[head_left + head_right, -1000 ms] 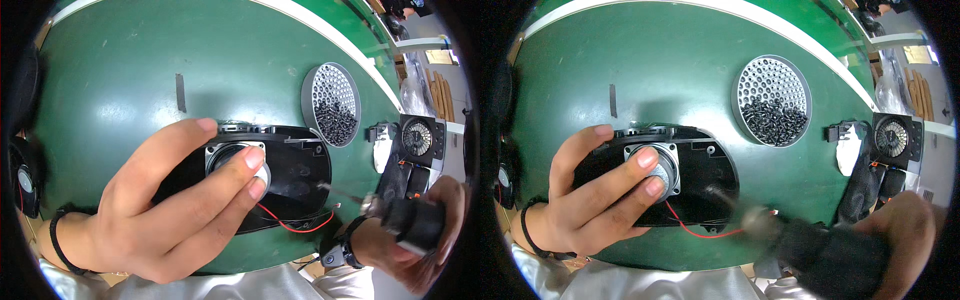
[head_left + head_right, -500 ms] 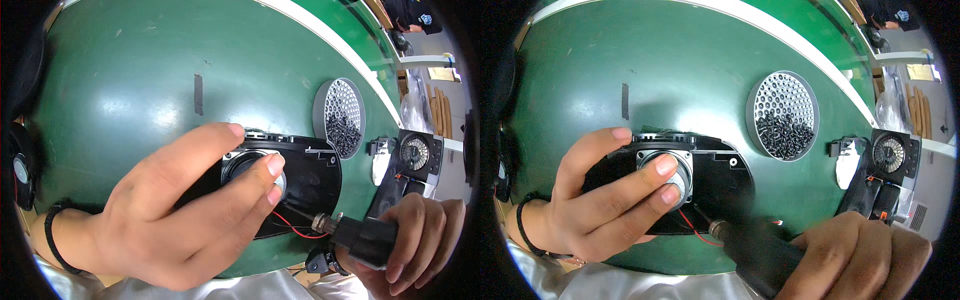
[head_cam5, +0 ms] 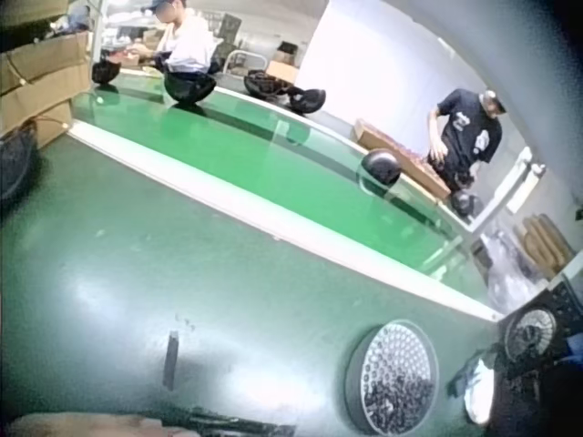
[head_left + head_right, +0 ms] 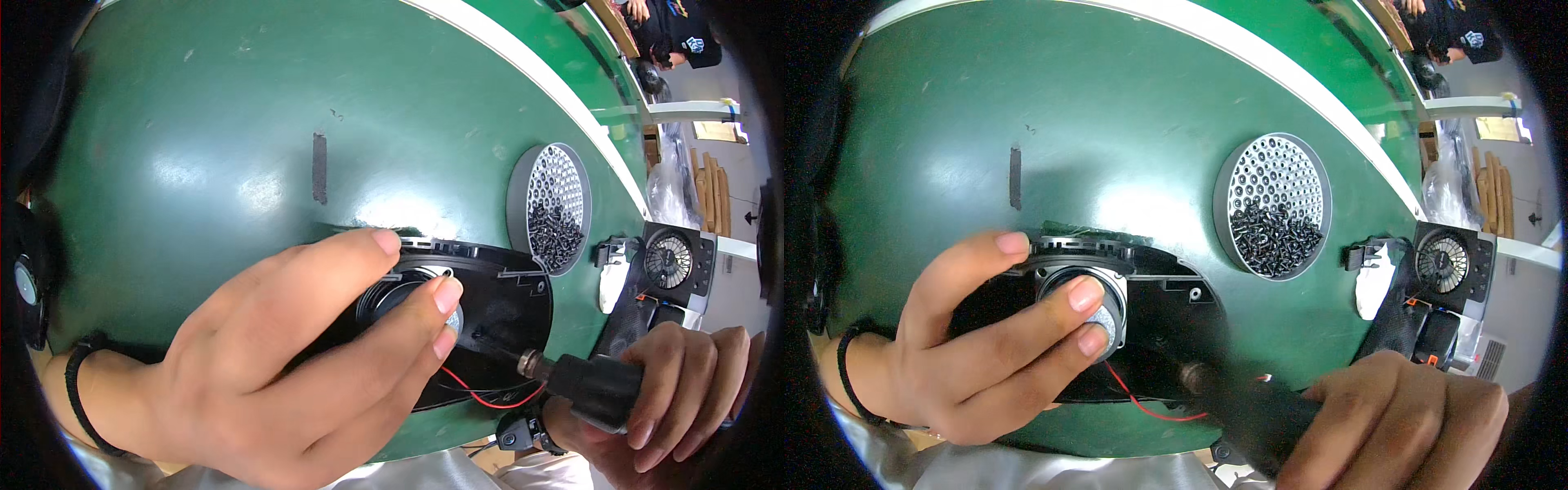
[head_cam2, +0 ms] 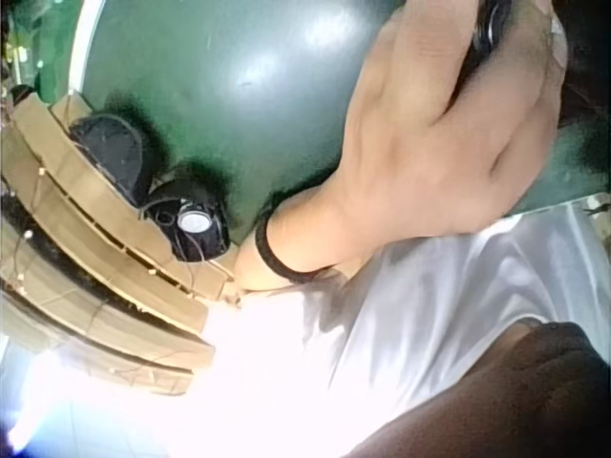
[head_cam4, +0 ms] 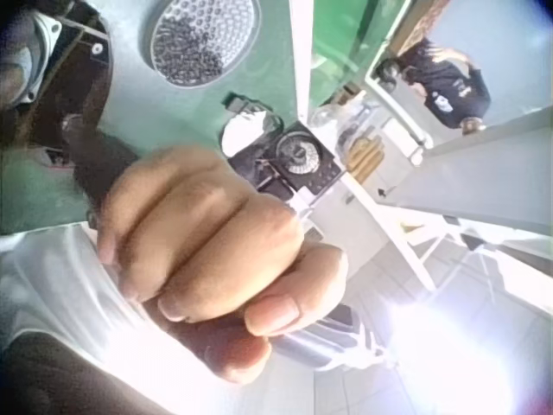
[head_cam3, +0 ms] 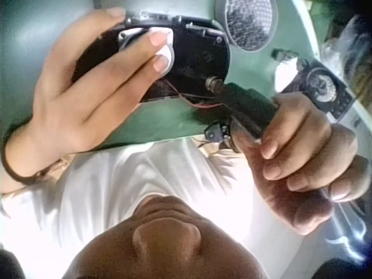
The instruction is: Assembling small speakers into plastic housings using a power screwdriver on an industrial assembly line.
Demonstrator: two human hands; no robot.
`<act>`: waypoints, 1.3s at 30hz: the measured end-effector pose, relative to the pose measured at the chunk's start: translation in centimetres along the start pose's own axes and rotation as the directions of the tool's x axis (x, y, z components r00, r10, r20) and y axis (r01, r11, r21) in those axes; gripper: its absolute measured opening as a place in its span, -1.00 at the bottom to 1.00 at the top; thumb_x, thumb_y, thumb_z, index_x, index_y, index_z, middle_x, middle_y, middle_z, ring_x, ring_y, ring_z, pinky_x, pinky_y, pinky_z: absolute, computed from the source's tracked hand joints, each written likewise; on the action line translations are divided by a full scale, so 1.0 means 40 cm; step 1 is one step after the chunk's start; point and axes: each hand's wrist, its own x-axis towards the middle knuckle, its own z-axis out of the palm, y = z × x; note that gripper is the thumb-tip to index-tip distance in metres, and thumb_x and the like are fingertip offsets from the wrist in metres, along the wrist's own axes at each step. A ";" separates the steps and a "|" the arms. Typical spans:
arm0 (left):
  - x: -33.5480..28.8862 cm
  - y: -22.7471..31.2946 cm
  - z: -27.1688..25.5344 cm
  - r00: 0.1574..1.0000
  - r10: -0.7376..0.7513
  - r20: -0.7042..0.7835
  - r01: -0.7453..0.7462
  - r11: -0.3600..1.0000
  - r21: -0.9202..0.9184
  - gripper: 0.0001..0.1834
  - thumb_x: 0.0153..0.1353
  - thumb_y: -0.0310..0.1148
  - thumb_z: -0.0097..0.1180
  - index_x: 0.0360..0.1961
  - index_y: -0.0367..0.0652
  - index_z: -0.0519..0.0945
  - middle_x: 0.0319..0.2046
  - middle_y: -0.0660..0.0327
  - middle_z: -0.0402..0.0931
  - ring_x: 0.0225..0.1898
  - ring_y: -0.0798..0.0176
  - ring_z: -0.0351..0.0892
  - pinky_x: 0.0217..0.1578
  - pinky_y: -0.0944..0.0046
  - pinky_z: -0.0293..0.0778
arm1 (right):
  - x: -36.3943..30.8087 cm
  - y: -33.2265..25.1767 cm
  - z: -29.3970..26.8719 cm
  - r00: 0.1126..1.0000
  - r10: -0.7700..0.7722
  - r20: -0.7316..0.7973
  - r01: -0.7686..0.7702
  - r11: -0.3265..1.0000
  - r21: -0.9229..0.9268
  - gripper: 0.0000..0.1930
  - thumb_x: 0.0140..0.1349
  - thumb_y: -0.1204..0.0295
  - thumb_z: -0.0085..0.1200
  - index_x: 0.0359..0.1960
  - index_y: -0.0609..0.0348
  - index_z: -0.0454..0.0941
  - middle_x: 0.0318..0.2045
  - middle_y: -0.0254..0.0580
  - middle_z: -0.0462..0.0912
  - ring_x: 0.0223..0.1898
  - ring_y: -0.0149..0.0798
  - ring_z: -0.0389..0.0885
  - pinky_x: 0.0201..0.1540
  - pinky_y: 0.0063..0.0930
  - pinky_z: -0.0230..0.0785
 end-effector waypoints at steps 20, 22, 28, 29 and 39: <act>-0.008 -0.004 -0.001 0.998 -0.032 -0.061 0.032 0.999 0.009 -0.77 0.04 -0.49 0.40 -0.22 -0.20 0.73 -0.08 0.11 0.72 -0.05 -0.08 0.63 -0.05 0.04 0.65 | 0.058 0.199 0.171 0.969 -0.112 0.220 0.163 0.959 -0.231 -0.74 0.54 0.20 -0.02 0.02 0.11 0.36 -0.38 -0.33 0.45 -0.53 -0.37 0.53 -0.42 -0.31 0.60; -0.015 -0.001 -0.002 0.997 -0.036 -0.065 0.037 0.999 0.010 -0.76 0.04 -0.49 0.39 -0.22 -0.20 0.73 -0.08 0.11 0.72 -0.05 -0.09 0.63 -0.05 0.04 0.65 | 0.121 0.155 0.126 0.908 0.027 0.419 0.082 0.967 -0.240 -0.73 0.55 0.19 -0.04 0.00 0.12 0.35 -0.37 -0.33 0.44 -0.51 -0.36 0.53 -0.39 -0.30 0.59; -0.006 0.004 0.006 0.993 -0.057 -0.102 0.058 0.998 0.009 -0.74 0.03 -0.46 0.40 -0.20 -0.20 0.72 -0.05 0.10 0.70 -0.05 -0.10 0.62 -0.04 0.03 0.65 | 0.105 0.110 0.129 0.977 -0.208 0.041 0.209 0.977 -0.038 -0.51 -0.31 0.61 0.43 -0.47 0.11 0.26 -0.58 -0.41 0.32 -0.67 -0.53 0.30 -0.35 -0.67 0.26; -0.008 0.004 0.001 0.996 -0.056 -0.075 0.056 0.998 -0.004 -0.72 0.03 -0.45 0.40 -0.19 -0.21 0.72 -0.05 0.10 0.70 -0.05 -0.10 0.62 -0.04 0.01 0.65 | 0.097 0.108 0.123 0.977 -0.209 0.042 0.211 0.977 -0.037 -0.51 -0.31 0.61 0.43 -0.47 0.11 0.26 -0.58 -0.41 0.32 -0.67 -0.53 0.30 -0.35 -0.67 0.26; -0.011 -0.005 -0.018 0.999 -0.020 0.030 0.022 0.999 -0.046 -0.67 0.09 -0.29 0.33 -0.14 -0.24 0.72 -0.02 0.04 0.68 -0.02 -0.15 0.59 0.00 -0.06 0.62 | 0.094 0.090 0.069 0.980 -0.123 0.157 0.117 0.992 0.045 -0.74 0.41 0.57 0.08 -0.45 0.16 0.29 -0.64 -0.47 0.32 -0.68 -0.58 0.30 -0.34 -0.72 0.26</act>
